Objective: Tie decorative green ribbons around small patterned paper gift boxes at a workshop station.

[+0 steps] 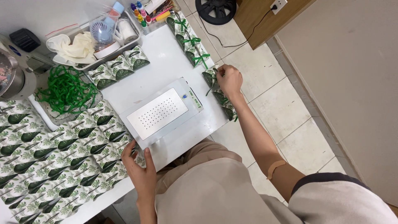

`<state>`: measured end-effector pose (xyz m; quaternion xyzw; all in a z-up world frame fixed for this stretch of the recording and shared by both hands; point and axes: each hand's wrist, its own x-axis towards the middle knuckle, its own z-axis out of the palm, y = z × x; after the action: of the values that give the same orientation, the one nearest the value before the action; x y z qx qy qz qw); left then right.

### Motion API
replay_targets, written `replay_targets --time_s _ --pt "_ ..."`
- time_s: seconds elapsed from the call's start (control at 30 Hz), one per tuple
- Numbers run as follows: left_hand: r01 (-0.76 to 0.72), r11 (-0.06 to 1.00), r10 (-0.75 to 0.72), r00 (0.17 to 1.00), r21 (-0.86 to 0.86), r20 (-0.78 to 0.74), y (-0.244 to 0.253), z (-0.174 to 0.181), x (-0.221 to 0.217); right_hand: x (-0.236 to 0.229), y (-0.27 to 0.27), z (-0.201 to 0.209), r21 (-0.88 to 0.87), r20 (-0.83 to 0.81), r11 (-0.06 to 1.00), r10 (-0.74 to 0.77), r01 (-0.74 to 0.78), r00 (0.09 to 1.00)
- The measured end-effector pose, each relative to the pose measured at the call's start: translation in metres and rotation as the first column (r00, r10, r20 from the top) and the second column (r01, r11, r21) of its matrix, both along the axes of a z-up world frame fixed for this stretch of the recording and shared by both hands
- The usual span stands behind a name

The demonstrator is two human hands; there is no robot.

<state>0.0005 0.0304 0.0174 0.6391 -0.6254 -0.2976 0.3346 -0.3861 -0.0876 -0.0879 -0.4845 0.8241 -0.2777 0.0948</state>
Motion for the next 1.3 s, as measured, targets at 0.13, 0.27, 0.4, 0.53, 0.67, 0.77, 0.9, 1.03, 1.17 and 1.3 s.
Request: replay_targets --time_s 0.13,0.27,0.4,0.53,0.67,0.77,0.9,1.03,1.17,1.3 --pt "-0.005 1.000 0.005 1.000 -0.009 -0.005 0.000 -0.001 0.000 0.003 -0.001 0.014 0.035 -0.002 0.999 -0.014 0.014 1.000" --pt "0.006 1.000 -0.006 1.000 0.002 -0.004 0.002 -0.003 0.001 0.006 -0.004 0.032 0.035 -0.002 0.999 -0.011 0.012 1.000" --pt "0.027 1.000 -0.027 1.000 0.006 0.006 0.002 -0.003 -0.001 0.009 -0.017 0.028 0.040 0.019 0.999 -0.003 0.003 1.000" --pt "-0.004 1.000 0.004 1.000 0.010 -0.020 0.002 -0.001 0.001 0.009 -0.030 0.005 0.046 -0.001 0.999 0.016 -0.016 1.000" --pt "-0.014 1.000 0.014 1.000 0.025 -0.020 0.002 -0.001 0.002 0.007 -0.038 -0.011 0.055 -0.036 0.998 0.023 -0.021 0.999" --pt "-0.012 1.000 0.012 1.000 0.004 -0.010 0.003 -0.002 0.004 0.007 -0.041 -0.016 0.067 -0.042 0.998 0.019 -0.017 0.999" --pt "-0.019 1.000 0.019 1.000 0.003 0.000 0.004 -0.005 0.006 0.008 -0.042 -0.019 0.065 -0.046 0.998 0.001 0.002 0.999" --pt "-0.015 0.999 0.015 1.000 0.028 0.001 0.003 -0.005 0.005 0.007 -0.042 -0.019 0.062 -0.039 0.998 -0.015 0.018 0.999" --pt "-0.007 0.999 0.007 1.000 0.035 0.006 0.002 -0.003 0.004 0.006 -0.040 -0.018 0.061 -0.022 0.998 -0.017 0.018 1.000" --pt "0.000 1.000 -0.001 1.000 0.026 0.017 0.003 -0.004 0.004 0.007 -0.041 -0.016 0.075 -0.027 0.997 -0.014 0.016 1.000"
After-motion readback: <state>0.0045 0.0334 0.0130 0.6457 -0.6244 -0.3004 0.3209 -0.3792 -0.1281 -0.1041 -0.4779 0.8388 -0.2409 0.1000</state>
